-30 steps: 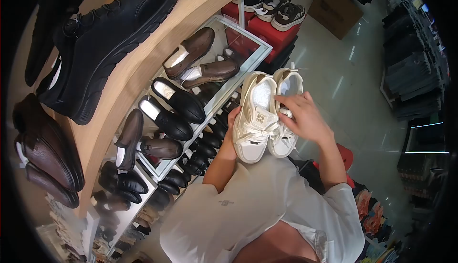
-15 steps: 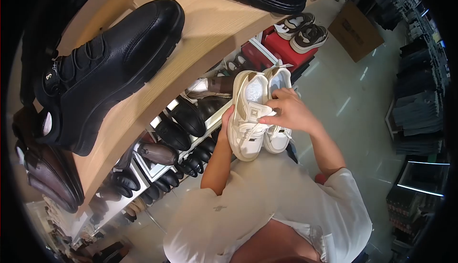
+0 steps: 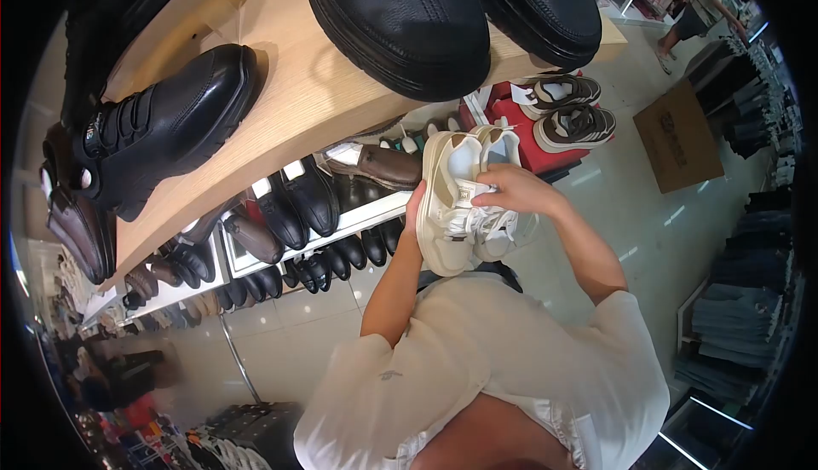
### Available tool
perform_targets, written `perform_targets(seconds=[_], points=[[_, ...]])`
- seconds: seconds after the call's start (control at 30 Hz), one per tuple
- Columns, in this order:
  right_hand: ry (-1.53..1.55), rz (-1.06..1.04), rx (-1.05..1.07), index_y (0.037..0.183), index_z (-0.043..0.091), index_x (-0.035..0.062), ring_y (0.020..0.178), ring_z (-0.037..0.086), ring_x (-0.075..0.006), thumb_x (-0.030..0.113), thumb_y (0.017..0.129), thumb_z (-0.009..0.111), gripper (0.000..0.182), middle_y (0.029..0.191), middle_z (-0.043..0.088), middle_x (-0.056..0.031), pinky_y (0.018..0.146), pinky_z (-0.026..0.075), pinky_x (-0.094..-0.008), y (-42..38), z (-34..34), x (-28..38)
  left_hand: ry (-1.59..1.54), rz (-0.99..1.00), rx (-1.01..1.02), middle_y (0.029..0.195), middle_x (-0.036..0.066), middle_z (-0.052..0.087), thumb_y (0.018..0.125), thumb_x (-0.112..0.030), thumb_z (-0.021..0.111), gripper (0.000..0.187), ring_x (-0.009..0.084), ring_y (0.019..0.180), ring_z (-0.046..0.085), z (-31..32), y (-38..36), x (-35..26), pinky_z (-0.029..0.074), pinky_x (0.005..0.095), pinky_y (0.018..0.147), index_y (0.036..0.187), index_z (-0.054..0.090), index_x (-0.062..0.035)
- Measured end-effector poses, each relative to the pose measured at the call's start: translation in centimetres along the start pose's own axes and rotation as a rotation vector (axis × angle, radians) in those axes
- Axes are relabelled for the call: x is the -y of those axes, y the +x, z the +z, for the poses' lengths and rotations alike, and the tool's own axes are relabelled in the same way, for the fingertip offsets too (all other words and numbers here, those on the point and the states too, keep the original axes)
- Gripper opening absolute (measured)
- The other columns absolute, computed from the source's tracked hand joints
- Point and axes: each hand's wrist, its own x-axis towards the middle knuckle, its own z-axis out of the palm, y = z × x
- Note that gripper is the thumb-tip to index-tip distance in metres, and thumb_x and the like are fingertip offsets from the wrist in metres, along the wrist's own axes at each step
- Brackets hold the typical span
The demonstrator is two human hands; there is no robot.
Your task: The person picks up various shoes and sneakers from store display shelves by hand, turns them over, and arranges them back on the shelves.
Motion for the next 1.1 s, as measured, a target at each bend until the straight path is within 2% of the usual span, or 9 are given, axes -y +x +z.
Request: perform_targets(seconds=[0.1,0.17,0.23,0.33,0.43,0.53,0.77,0.97,1.1], points=[[0.074,-0.028,0.030,0.097,0.069,0.0006,0.086,0.059,-0.0392,0.031,0.084,0.072,0.034,0.087,0.063,-0.0211,0.078,0.045,-0.0453,0.0,-0.8,-1.6,0.000,0.044,-0.076,0.135,0.018,0.057,0.099,-0.053,0.044,0.063,0.0346,0.119,0.059,-0.1,0.9,1.9,0.048,0.0490,0.103,0.142,0.048,-0.0070],[0.099,-0.035,0.036,0.096,0.069,-0.0002,0.086,0.060,-0.0398,0.029,0.083,0.073,0.032,0.086,0.064,-0.0225,0.077,0.046,-0.0457,0.3,-1.4,-2.0,-0.036,0.004,0.024,0.134,0.017,0.058,0.099,-0.057,0.042,0.066,0.0334,0.119,0.059,0.2,0.9,2.4,0.048,0.0476,0.103,0.142,0.048,-0.0074],[-0.017,-0.107,-0.044,0.095,0.070,-0.0006,0.087,0.061,-0.0404,0.025,0.081,0.073,0.030,0.086,0.065,-0.0226,0.077,0.046,-0.0466,1.0,-2.2,-2.6,0.007,0.042,-0.062,0.133,0.015,0.059,0.099,-0.060,0.039,0.069,0.0313,0.121,0.057,0.8,0.2,2.8,0.046,0.0468,0.104,0.141,0.049,-0.0060],[-0.172,-0.172,-0.030,0.095,0.071,0.0009,0.086,0.059,-0.0371,0.026,0.078,0.077,0.031,0.086,0.064,-0.0182,0.078,0.045,-0.0446,2.8,-3.5,-3.8,0.168,0.026,-0.284,0.139,0.014,0.054,0.100,-0.056,0.040,0.068,0.0304,0.128,0.051,1.1,-2.3,3.1,0.038,0.0470,0.110,0.142,0.045,-0.0029],[-0.280,-0.227,-0.051,0.094,0.071,0.0044,0.089,0.057,-0.0323,0.029,0.076,0.079,0.032,0.087,0.063,-0.0131,0.079,0.043,-0.0428,4.9,-4.4,-5.1,0.382,0.074,-0.446,0.139,0.016,0.053,0.101,-0.052,0.042,0.063,0.0326,0.128,0.051,-0.8,-6.1,3.8,0.040,0.0469,0.108,0.139,0.046,-0.0012],[-0.421,-0.196,-0.032,0.098,0.073,0.0066,0.100,0.057,-0.0328,0.034,0.079,0.074,0.033,0.090,0.066,-0.0137,0.091,0.040,-0.0453,7.1,-5.3,-5.4,0.420,0.147,-0.497,0.133,0.016,0.057,0.102,-0.046,0.045,0.059,0.0306,0.121,0.056,-1.7,-9.4,5.0,0.045,0.0442,0.102,0.137,0.048,0.0009],[-0.527,-0.201,-0.085,0.096,0.072,0.0070,0.100,0.057,-0.0329,0.035,0.080,0.074,0.032,0.092,0.063,-0.0133,0.090,0.041,-0.0439,10.7,-4.2,-6.3,0.421,0.289,-0.603,0.130,0.019,0.056,0.102,-0.042,0.046,0.054,0.0318,0.119,0.057,-1.9,-13.7,7.3,0.044,0.0448,0.103,0.131,0.050,0.0032],[-0.538,-0.304,-0.272,0.094,0.072,0.0093,0.097,0.057,-0.0312,0.035,0.080,0.073,0.029,0.092,0.063,-0.0112,0.087,0.040,-0.0436,11.6,-1.6,-9.1,0.592,0.311,-0.721,0.123,0.016,0.061,0.101,-0.034,0.052,0.045,0.0282,0.113,0.061,-1.3,-13.7,8.2,0.049,0.0397,0.096,0.126,0.053,0.0029],[-0.545,-0.318,-0.298,0.094,0.072,0.0103,0.095,0.057,-0.0302,0.034,0.080,0.073,0.028,0.091,0.063,-0.0099,0.086,0.040,-0.0437,12.1,-1.5,-8.9,0.625,0.278,-0.759,0.118,0.014,0.064,0.099,-0.031,0.055,0.039,0.0253,0.109,0.063,-1.0,-13.3,8.4,0.050,0.0372,0.094,0.121,0.057,0.0009]])
